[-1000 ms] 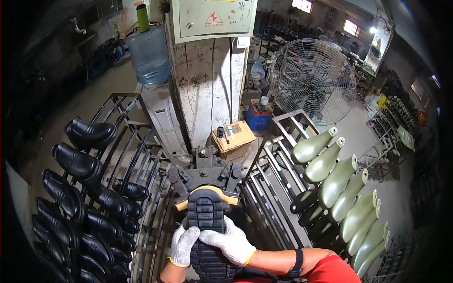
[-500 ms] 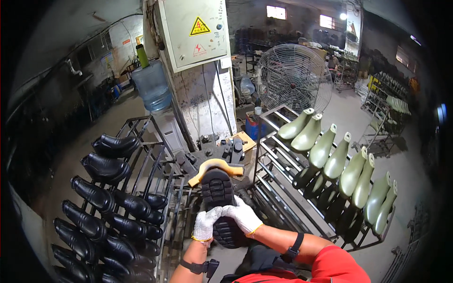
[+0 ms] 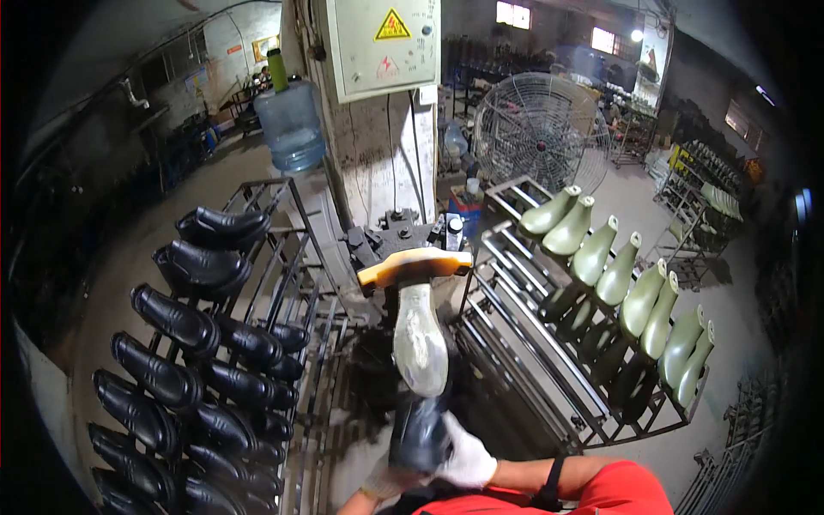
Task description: The recorder is performing shoe lasting, specifically placing shoe uppers onto lasts using a specialized machine and organizing the finished components on racks.
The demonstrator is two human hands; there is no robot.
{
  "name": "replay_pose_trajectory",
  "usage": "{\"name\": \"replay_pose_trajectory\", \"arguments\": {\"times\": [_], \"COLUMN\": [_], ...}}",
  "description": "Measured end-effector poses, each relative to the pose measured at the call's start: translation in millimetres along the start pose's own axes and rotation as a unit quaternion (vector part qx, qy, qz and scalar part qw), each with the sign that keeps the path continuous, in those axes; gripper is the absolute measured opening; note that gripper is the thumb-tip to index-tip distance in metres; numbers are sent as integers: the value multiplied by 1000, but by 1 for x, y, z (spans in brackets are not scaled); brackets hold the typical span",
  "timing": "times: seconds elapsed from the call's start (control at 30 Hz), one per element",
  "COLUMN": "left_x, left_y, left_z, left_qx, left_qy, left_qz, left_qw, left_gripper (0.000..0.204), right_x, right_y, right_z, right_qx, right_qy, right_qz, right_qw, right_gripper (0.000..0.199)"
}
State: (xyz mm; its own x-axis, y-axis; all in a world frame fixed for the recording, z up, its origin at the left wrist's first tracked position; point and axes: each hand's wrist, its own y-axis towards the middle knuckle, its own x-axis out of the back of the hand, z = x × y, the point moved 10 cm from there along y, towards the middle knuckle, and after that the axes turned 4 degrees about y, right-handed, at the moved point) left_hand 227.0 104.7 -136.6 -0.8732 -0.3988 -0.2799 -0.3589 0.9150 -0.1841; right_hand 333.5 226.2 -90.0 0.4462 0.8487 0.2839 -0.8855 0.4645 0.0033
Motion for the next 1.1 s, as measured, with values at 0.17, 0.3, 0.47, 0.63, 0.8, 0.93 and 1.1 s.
{"name": "replay_pose_trajectory", "arguments": {"times": [0.17,0.3,0.47,0.63,0.8,0.93,1.1], "left_x": [38,73,135,176,211,253,320], "left_y": [-37,-9,18,47,57,100,191], "left_z": [5,14,18,18,14,14,14], "left_qx": [-131,-82,-29,19,58,-69,47], "left_qy": [308,224,110,-11,-123,-64,31], "left_qz": [-46,-142,-323,-450,-559,-550,-550], "left_qw": [941,961,940,893,818,830,834], "left_gripper": [61,53,44,34,40,54,45], "right_x": [-90,-132,33,107,115,136,142], "right_y": [39,93,140,221,238,258,260], "right_z": [38,0,-121,109,128,133,128], "right_qx": [-177,-123,-296,27,4,-11,16], "right_qy": [58,215,83,-184,-263,-344,-380], "right_qz": [298,252,-41,-145,59,108,8], "right_qw": [936,936,951,972,963,933,925], "right_gripper": [104,71,44,108,95,64,91]}}
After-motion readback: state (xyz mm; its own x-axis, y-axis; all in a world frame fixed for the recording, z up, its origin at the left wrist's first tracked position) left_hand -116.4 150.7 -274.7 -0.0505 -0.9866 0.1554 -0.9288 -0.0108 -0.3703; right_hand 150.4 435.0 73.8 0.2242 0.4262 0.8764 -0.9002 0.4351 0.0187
